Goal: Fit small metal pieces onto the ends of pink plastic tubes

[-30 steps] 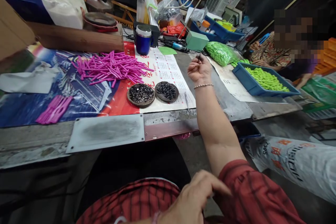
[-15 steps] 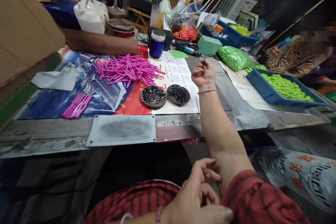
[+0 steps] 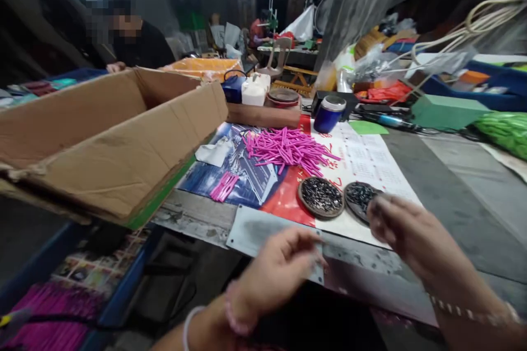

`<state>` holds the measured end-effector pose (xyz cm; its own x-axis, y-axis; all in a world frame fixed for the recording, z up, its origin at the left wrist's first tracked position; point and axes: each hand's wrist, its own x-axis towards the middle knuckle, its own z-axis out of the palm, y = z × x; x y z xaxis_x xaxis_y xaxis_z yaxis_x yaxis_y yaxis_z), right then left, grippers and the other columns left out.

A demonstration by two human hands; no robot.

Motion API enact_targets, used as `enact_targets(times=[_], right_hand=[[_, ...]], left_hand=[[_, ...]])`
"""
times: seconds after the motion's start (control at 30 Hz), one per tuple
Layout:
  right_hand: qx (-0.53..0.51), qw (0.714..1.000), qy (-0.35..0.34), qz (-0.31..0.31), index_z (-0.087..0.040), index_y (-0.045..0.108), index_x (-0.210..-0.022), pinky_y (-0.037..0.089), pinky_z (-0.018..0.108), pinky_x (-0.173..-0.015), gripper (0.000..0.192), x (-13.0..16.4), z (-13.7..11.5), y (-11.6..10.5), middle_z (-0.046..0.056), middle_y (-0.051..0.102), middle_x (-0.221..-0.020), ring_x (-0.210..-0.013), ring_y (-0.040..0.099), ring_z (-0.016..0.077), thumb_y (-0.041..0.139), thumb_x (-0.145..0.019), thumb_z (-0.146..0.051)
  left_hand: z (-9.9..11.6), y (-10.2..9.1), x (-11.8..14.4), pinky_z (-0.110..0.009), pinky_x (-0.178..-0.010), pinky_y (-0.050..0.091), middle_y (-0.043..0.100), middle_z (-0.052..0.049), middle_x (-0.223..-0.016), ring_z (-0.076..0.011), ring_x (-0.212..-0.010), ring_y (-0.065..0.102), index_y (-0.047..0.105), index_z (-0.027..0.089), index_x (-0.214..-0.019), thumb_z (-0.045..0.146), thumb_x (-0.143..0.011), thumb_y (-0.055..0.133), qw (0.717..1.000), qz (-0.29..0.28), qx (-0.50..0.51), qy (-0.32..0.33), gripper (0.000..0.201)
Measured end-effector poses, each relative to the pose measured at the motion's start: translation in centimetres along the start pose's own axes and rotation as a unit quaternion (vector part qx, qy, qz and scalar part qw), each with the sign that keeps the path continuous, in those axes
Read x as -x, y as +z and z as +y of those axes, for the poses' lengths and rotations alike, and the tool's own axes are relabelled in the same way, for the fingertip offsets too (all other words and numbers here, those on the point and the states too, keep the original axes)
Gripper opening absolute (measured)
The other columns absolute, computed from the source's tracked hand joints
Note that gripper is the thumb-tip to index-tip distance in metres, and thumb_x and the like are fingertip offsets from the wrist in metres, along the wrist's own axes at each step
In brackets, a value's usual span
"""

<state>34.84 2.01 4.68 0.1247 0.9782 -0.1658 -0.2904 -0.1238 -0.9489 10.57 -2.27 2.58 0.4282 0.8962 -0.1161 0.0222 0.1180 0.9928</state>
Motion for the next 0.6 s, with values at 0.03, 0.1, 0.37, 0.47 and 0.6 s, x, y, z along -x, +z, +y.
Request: enact_targets(times=[0.03, 0.1, 0.37, 0.47, 0.6], right_hand=[[0.043, 0.999, 0.004, -0.017, -0.02, 0.069, -0.063, 0.032, 0.02, -0.034, 0.027, 1.5, 1.4, 0.2, 0.001, 0.057, -0.05, -0.038, 0.044, 0.0098, 0.088, -0.071, -0.038], [0.227, 0.969, -0.011, -0.095, -0.02, 0.067, -0.065, 0.044, 0.024, -0.046, 0.035, 4.1, 4.3, 0.4, 0.0, 0.059, -0.056, -0.047, 0.053, 0.0136, 0.075, -0.083, -0.049], [0.358, 0.905, -0.225, -0.054, -0.024, 0.063, -0.075, 0.049, 0.027, -0.056, 0.032, 6.9, 10.1, 1.8, 0.001, 0.065, -0.065, -0.057, 0.061, 0.0188, 0.055, -0.098, -0.046], [0.349, 0.898, -0.263, -0.049, -0.024, 0.062, -0.075, 0.048, 0.026, -0.056, 0.032, 6.9, 10.4, 1.8, 0.0, 0.063, -0.065, -0.056, 0.061, 0.0174, 0.053, -0.1, -0.042], [0.332, 0.899, -0.285, -0.033, -0.024, 0.062, -0.078, 0.049, 0.025, -0.059, 0.029, 6.9, 10.4, 1.8, 0.0, 0.064, -0.067, -0.057, 0.062, 0.0164, 0.054, -0.099, -0.042]], left_hand=[[1.4, -2.5, -1.3, -0.03, -0.083, 0.057, 0.076, -0.01, -0.103, -0.0193, -0.093, 0.073, 0.068, 0.016, -0.116, 0.027, -0.096, 0.056, 0.99, 0.078, -0.115, 0.029, 0.025], [3.2, -6.9, -4.3, -0.032, -0.09, 0.056, 0.073, -0.01, -0.114, -0.0196, -0.104, 0.07, 0.064, 0.015, -0.121, 0.02, -0.099, 0.051, 0.969, 0.149, -0.192, 0.043, 0.026], [2.2, -12.2, -15.5, -0.048, -0.093, 0.057, 0.066, -0.01, -0.129, -0.0258, -0.11, 0.067, 0.065, 0.018, -0.123, 0.031, -0.098, 0.066, 0.88, 0.184, -0.436, -0.034, 0.029], [2.1, -11.6, -16.8, -0.047, -0.091, 0.058, 0.065, -0.01, -0.128, -0.0261, -0.11, 0.067, 0.063, 0.018, -0.126, 0.031, -0.097, 0.067, 0.861, 0.177, -0.472, -0.064, 0.032], [2.7, -11.3, -15.8, -0.045, -0.089, 0.059, 0.067, -0.009, -0.124, -0.0246, -0.105, 0.068, 0.064, 0.017, -0.123, 0.032, -0.097, 0.067, 0.857, 0.178, -0.476, -0.081, 0.03]])
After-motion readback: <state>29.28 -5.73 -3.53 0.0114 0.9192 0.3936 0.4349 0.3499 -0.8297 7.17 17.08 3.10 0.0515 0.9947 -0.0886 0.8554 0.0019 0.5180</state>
